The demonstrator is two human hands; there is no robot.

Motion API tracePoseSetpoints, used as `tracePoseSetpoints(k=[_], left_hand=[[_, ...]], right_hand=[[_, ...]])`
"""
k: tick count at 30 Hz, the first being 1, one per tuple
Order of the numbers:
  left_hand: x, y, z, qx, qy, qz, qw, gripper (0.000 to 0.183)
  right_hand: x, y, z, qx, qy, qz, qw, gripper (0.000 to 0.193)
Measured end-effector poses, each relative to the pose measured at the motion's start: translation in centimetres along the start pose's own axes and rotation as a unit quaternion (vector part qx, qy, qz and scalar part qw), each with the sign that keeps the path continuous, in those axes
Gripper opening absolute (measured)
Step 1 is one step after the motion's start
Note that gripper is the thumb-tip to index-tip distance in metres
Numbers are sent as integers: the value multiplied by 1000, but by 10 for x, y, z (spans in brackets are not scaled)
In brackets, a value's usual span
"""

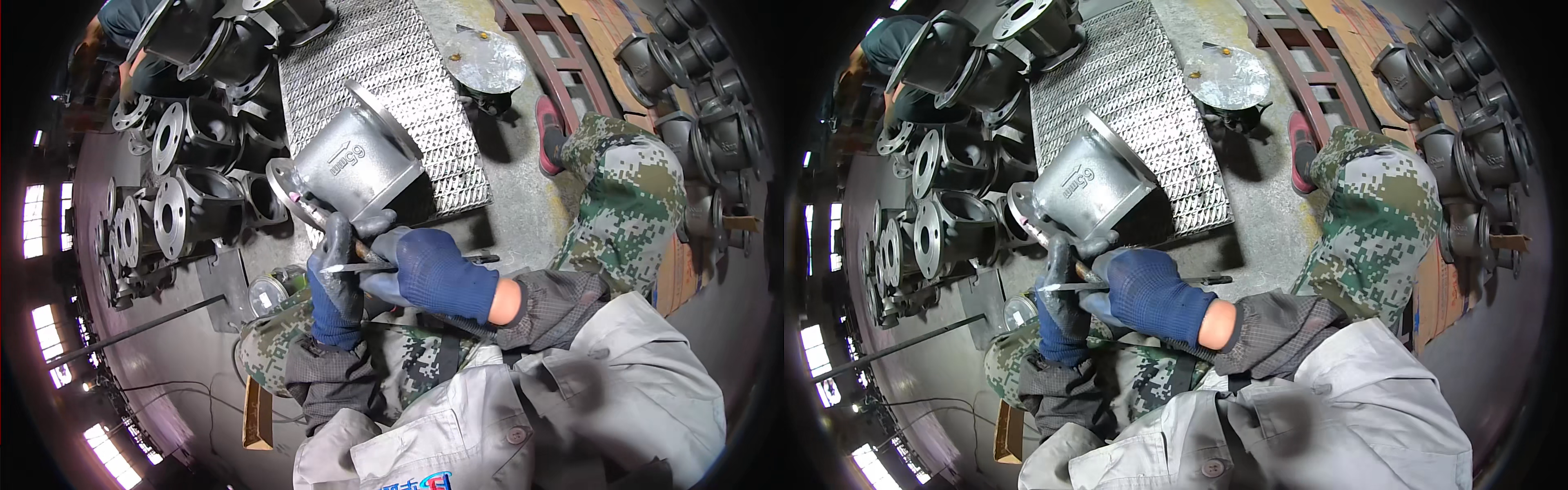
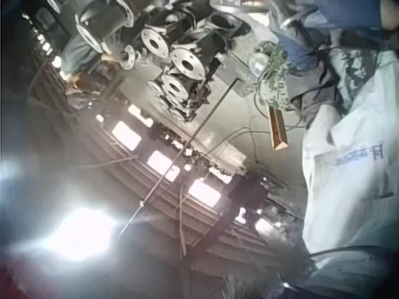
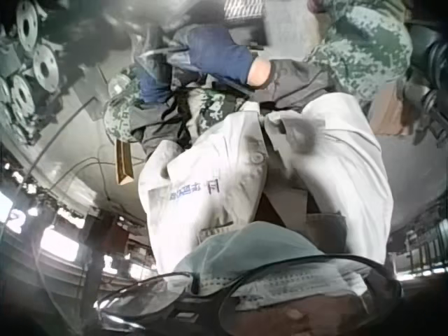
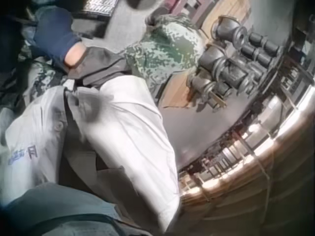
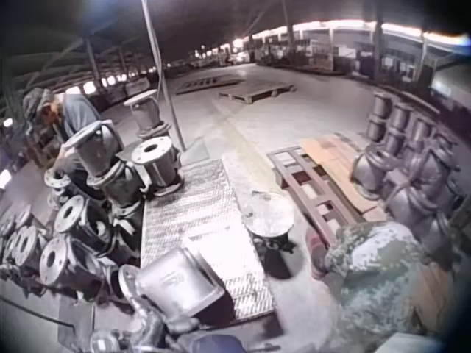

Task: Grinding the internal and external surfaces of metal flange castings using a hand-held pneumatic or electric grinder.

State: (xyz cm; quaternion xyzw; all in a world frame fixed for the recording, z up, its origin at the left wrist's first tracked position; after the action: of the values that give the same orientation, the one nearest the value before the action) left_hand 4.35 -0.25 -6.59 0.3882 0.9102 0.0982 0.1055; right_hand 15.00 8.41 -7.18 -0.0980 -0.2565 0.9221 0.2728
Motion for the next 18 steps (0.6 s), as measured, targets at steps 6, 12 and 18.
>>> tracePoseSetpoints(k=[6,12,18], left_hand=[[-4,-1,-2,-319,-139,22,937,50],[-4,-4,2,-6,-178,-5,984,49],[0,1,-14,18,-155,-72,985,39]], right_hand=[[-5,-4,5,581,299,407,638,47],[12,-28,11,448,324,374,745,58],[23,-23,15,456,298,369,753,62]])
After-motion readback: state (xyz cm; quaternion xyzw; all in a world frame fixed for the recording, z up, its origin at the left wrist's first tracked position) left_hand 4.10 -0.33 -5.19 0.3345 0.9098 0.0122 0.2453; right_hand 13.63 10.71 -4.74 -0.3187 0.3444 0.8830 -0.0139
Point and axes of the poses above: each hand's wrist, its own x-axis towards the middle knuckle, its own y-axis out of the palm, z = x × y, the point moved 1 cm from there along x, towards the middle knuckle, and after that the axes turned 12 degrees about y, right-handed, at the moved point
